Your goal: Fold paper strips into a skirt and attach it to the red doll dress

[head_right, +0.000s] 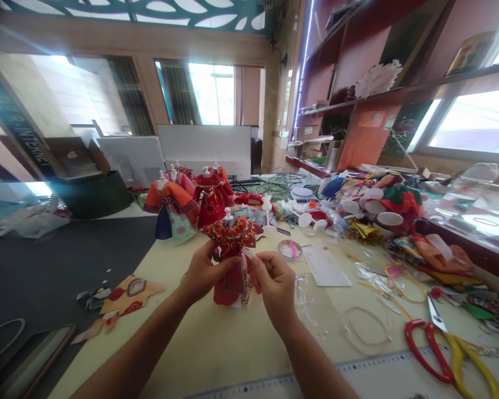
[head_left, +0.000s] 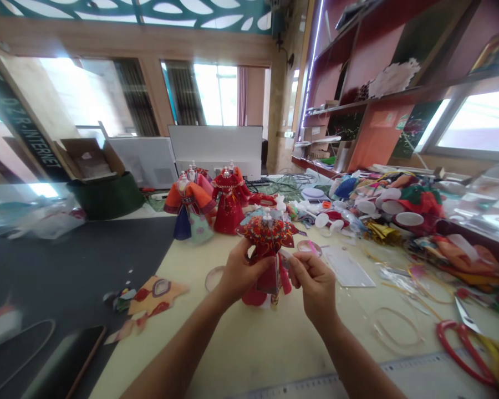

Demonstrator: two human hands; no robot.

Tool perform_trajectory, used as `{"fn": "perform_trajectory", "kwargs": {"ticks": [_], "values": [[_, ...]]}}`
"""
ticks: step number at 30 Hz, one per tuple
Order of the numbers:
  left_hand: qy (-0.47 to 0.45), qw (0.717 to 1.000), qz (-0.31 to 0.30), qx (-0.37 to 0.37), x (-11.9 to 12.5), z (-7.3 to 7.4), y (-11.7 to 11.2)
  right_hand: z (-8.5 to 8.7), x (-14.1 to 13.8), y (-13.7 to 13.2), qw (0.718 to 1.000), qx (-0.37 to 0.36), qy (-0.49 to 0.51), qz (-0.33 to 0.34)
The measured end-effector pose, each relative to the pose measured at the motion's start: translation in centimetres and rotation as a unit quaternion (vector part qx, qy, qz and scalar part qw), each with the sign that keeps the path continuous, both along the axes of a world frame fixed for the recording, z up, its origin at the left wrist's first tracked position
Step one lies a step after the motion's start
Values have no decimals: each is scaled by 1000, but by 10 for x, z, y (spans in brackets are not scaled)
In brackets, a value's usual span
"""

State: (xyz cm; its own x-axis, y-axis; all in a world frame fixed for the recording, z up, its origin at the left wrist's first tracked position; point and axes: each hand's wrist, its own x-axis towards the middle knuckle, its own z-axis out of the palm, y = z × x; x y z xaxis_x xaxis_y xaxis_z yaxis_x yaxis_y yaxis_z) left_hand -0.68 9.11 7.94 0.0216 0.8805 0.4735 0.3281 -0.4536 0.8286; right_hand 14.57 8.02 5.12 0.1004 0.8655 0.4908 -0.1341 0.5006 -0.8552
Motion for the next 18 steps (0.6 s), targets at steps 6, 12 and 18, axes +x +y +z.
{"fn": "perform_trajectory", "kwargs": {"ticks": [6,12,18], "values": [[4,1000,2,10,3,0,-1,1,1,-1,999,-15,13,29],[12,1000,10,12,2,0,0,1,0,-2,996,-29,21,81],[6,1000,4,9,-2,-2,3,1,3,-2,992,-27,45,111]]}}
